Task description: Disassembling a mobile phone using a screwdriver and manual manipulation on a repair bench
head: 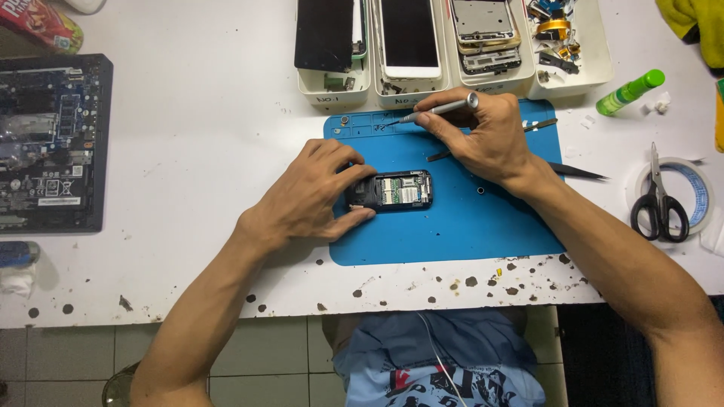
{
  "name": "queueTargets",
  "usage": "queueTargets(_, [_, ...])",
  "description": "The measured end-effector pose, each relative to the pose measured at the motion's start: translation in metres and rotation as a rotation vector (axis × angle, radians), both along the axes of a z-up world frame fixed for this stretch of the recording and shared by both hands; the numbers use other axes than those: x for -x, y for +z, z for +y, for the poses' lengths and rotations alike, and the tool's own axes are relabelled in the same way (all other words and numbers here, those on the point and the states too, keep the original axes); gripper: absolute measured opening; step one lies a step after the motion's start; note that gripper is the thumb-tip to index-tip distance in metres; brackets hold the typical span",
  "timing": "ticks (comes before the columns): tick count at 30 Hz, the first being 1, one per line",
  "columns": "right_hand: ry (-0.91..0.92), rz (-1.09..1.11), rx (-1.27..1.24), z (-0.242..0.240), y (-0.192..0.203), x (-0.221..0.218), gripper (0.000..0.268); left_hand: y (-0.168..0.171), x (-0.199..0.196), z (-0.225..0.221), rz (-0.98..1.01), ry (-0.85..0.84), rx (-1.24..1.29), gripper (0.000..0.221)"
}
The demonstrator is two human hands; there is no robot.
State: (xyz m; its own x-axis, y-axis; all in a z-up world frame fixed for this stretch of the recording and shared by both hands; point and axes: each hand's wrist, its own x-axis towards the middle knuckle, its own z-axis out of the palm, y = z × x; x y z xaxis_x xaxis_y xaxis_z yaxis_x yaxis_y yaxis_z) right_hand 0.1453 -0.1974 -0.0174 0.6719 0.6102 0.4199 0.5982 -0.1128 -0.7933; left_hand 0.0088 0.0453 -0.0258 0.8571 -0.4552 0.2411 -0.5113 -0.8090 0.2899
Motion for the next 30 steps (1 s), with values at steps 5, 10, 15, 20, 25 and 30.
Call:
queueTargets(5, [0.002, 0.007, -0.023, -0.002, 0.0, -0.001, 0.01, 0.001, 0.0, 0.0, 0.009, -0.001, 0.009, 0.048])
queueTargets(10, [-0.002, -0.003, -0.036, -0.006, -0.003, -0.003, 0.01, -0.001, 0.0, 0.001, 0.003, -0.005, 0.009, 0.048])
queueTargets(15, [0.06, -0.083, 0.017, -0.012, 0.0, -0.005, 0.015, -0.008, -0.006, 0.0, -0.055, 0.027, 0.21, 0.06])
queueTargets(20, [0.045, 0.159, -0.064, -0.007, 0.003, 0.0, 0.014, -0.018, -0.025, -0.013, -0.204, 0.304, 0.303, 0.03])
queueTargets(25, [0.039, 0.276, -0.133, -0.007, 0.002, 0.001, 0.015, -0.017, -0.036, -0.019, -0.26, 0.371, 0.252, 0.024])
queueTargets(30, [0.03, 0.291, -0.137, -0.009, 0.0, 0.0, 0.018, -0.018, -0.046, -0.025, -0.26, 0.364, 0.286, 0.021])
